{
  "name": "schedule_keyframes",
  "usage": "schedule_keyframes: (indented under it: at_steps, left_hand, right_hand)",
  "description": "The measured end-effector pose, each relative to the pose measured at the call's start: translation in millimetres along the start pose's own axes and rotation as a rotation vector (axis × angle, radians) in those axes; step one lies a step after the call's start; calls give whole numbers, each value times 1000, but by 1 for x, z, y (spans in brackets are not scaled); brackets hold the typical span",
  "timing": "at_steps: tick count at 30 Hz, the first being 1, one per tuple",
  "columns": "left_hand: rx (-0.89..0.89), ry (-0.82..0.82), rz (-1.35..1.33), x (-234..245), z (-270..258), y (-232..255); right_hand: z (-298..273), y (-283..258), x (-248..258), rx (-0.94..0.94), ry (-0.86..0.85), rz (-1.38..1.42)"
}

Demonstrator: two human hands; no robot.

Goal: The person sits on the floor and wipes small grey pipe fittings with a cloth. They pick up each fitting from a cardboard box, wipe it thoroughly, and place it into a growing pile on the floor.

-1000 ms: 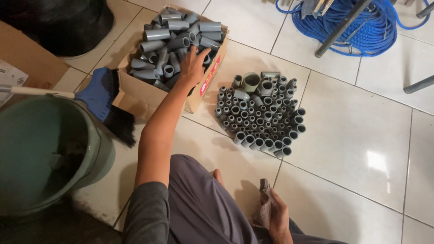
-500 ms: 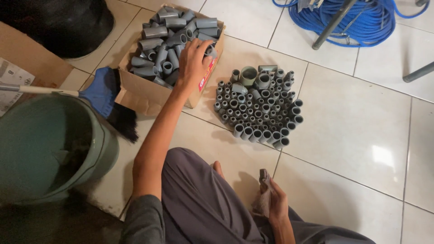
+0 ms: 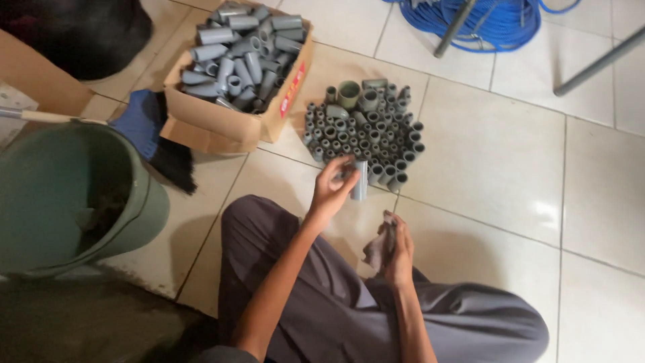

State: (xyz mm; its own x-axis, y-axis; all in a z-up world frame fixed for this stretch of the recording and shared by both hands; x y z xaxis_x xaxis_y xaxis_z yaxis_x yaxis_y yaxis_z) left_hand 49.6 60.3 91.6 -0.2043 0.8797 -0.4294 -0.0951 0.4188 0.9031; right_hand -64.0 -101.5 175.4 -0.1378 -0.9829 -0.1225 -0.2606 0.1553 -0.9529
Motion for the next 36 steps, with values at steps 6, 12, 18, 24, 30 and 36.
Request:
schedule_keyframes:
  at_steps: [6, 12, 18, 24, 30, 36]
  left_hand:
    - [225, -29, 61, -6, -45, -52]
    - [262, -122, 11, -10, -42, -62]
    - [116, -229, 44, -15, -49, -69]
    - [167, -262, 0, -19, -52, -61]
    - [116, -180, 29, -20, -50, -45]
    - [299, -333, -35, -8, -53, -82]
  right_hand:
    - [50, 75, 39, 356, 99, -364]
    - [53, 56, 33, 489, -127, -112]
    - [61, 66, 39, 514, 177, -494]
    - [55, 37, 35, 693, 249, -539]
    - [50, 45, 30, 561, 162, -482]
    - [57, 52, 35, 528, 312, -434]
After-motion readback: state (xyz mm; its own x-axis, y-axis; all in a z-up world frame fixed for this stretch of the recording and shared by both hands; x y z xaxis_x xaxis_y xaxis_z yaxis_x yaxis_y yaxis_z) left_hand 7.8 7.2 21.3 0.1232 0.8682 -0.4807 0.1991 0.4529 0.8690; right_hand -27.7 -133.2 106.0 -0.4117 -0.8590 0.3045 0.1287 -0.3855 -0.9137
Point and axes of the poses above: each hand's wrist, its own z-axis towards the middle knuckle, its own x-axis out of the back of the hand, y = z × x, the point moved 1 cm from there along z, towards the middle knuckle, and after that the axes turned 8 degrees about -z, right-handed, at the moved point
